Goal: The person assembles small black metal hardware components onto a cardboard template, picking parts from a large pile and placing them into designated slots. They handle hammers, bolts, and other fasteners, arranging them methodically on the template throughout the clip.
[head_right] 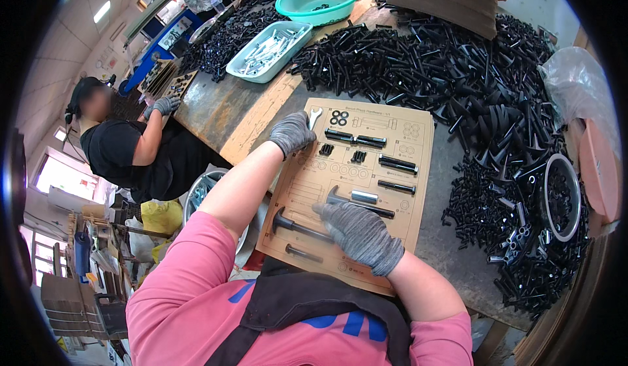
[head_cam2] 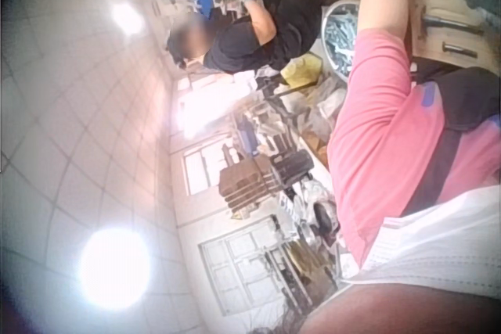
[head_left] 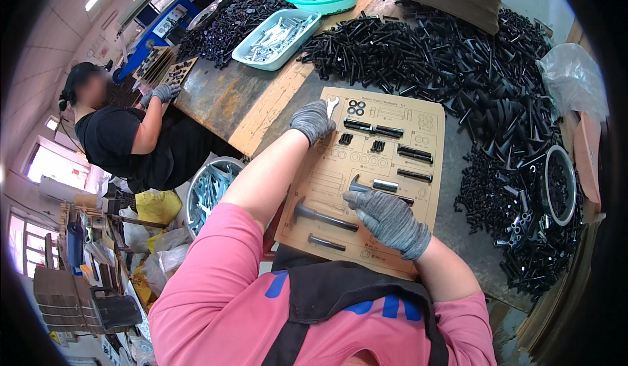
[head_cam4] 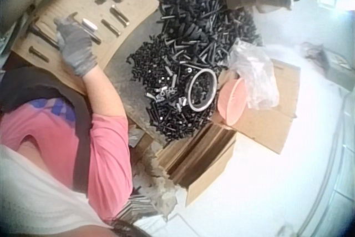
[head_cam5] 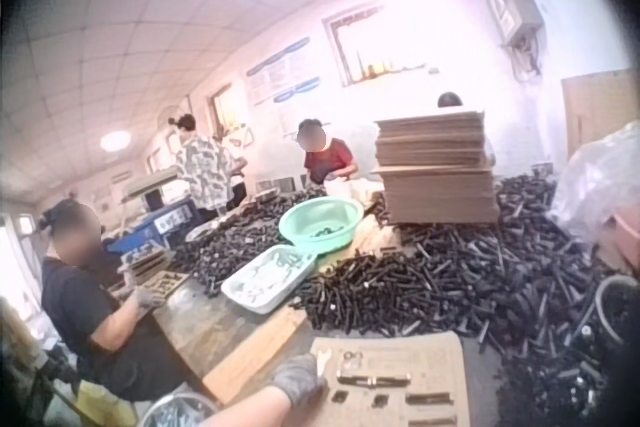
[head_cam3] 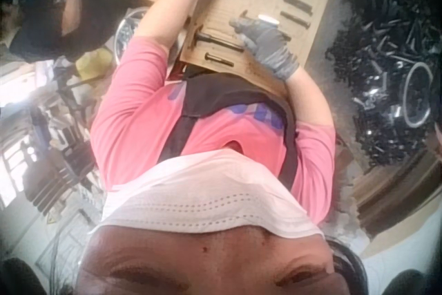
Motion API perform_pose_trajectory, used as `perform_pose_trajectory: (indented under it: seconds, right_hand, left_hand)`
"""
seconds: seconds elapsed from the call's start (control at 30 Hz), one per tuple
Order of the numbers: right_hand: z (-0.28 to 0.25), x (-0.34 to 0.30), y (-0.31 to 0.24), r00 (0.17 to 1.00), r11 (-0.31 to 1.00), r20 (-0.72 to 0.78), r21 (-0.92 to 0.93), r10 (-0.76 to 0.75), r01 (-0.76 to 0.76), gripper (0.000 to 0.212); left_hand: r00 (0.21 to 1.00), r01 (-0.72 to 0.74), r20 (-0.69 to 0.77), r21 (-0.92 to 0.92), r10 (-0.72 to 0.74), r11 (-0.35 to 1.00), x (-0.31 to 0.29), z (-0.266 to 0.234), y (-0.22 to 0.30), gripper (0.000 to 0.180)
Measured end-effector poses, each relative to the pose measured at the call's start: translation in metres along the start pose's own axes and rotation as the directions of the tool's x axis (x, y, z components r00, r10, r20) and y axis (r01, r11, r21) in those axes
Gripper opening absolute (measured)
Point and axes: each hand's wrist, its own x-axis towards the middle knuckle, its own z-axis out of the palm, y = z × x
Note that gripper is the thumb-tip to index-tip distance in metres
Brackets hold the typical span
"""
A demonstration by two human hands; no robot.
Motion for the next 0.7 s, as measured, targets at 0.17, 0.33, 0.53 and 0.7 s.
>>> perform_pose_trajectory:
  seconds: [0.17,0.33,0.53,0.7]
  right_hand:
    - [0.001,-0.003,0.003,0.998,0.995,-0.059,0.092,-0.024,0.029,0.031]
    - [-0.004,-0.006,0.004,1.0,0.999,-0.025,0.04,-0.003,0.004,0.033]
    - [-0.018,-0.007,0.015,0.998,0.998,-0.055,-0.053,-0.035,0.032,0.031]
    - [-0.056,-0.002,0.06,0.974,0.962,-0.101,0.209,0.203,-0.178,0.024]
  left_hand:
    - [1.0,0.007,0.004,0.036,-0.007,0.999,-0.007,-0.005,0.008,0.036]
    - [0.997,0.059,0.059,-0.014,-0.058,0.998,0.004,0.003,0.002,0.036]
    - [0.986,0.001,0.167,-0.179,0.029,0.984,0.024,0.007,-0.026,0.035]
    - [0.966,0.239,0.239,-0.666,-0.101,0.706,0.02,0.013,-0.054,0.032]
